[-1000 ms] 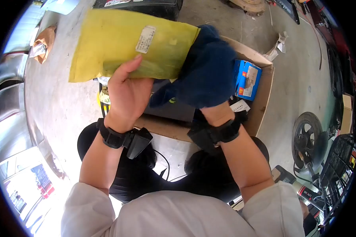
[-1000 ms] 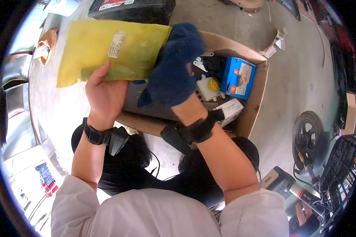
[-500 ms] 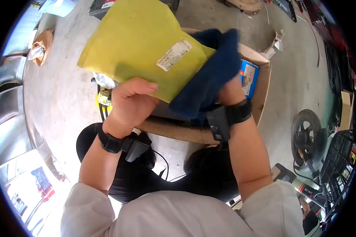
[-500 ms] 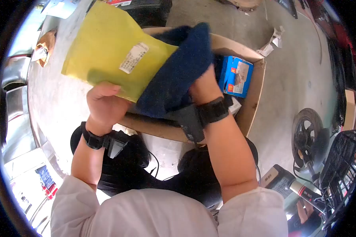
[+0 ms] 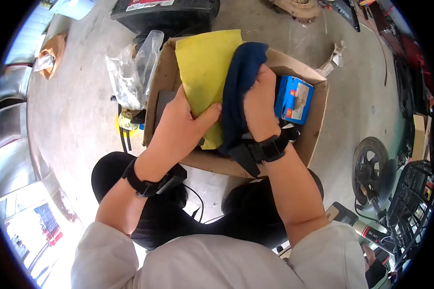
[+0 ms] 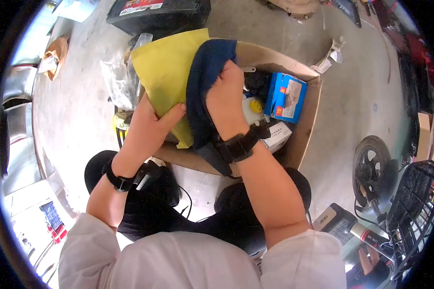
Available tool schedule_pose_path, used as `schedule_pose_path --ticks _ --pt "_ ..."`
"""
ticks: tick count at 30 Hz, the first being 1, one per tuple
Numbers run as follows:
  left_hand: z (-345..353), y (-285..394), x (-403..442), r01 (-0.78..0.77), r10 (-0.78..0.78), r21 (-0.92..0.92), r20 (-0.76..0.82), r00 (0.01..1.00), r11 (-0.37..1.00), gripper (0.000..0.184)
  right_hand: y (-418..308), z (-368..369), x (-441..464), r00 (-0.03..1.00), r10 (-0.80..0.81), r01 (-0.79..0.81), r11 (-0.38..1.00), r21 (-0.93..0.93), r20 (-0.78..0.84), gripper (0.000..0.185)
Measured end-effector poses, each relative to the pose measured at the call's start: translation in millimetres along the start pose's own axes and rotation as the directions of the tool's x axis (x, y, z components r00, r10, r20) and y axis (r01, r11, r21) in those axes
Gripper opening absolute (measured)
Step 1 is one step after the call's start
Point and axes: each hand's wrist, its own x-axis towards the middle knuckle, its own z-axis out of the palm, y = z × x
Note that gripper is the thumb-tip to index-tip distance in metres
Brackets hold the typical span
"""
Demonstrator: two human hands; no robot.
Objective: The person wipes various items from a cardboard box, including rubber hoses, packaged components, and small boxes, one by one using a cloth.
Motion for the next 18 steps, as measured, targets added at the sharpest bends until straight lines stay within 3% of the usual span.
schedule_pose_path --ticks 1,3,4,5,7,9,11,12,15,18 --pt "-3 0 0 0.046 -0.042 -0.124 0.041 0.998 0.991 0.040 -6 -5 3 0.992 0.126 -0.130 0.960 0.250 0.031 0.018" --pt "-8 -11 5 0.072 -0.067 -0.227 0.029 0.997 0.971 0.037 -18 -21 4 0.923 0.339 -0.370 0.647 0.666 0.184 0.019" --pt "-11 -17 8 0.084 -0.080 -0.277 0.024 0.996 0.957 0.036 -10 -24 7 0.976 0.058 -0.125 0.938 0.324 0.211 0.025" --pt "-13 -19 10 0.092 -0.086 -0.298 0.032 0.996 0.950 0.033 -4 -27 11 0.948 -0.228 0.241 0.970 -0.032 0.220 0.033" --pt "-15 -22 13 0.089 -0.074 -0.202 0.079 0.994 0.975 0.032 -1 -26 6 0.852 -0.395 0.511 0.771 -0.380 0.344 0.040" --pt "-14 -25 10 0.024 -0.007 -0.091 0.185 0.983 0.996 0.032 0 -9 -4 0.921 -0.204 0.233 0.971 -0.051 0.332 0.043" --pt "-13 -28 3 -0.123 0.112 0.011 0.347 0.931 0.992 0.032 -7 17 -16 0.969 0.018 -0.094 0.949 0.301 0.245 0.054" --pt "-10 -31 0 -0.113 0.107 -0.004 0.356 0.928 0.994 0.032 -11 25 -19 0.967 -0.188 0.218 0.959 -0.181 0.170 0.061" --pt "-2 -26 -7 -0.035 0.058 -0.061 0.430 0.901 0.998 0.033 -3 20 -21 0.980 -0.107 0.144 0.963 -0.228 0.169 0.044" --pt "-5 -7 1 0.106 -0.215 0.253 0.454 0.864 0.962 0.035 -7 12 -16 0.987 -0.118 0.132 0.982 -0.138 0.111 0.026"
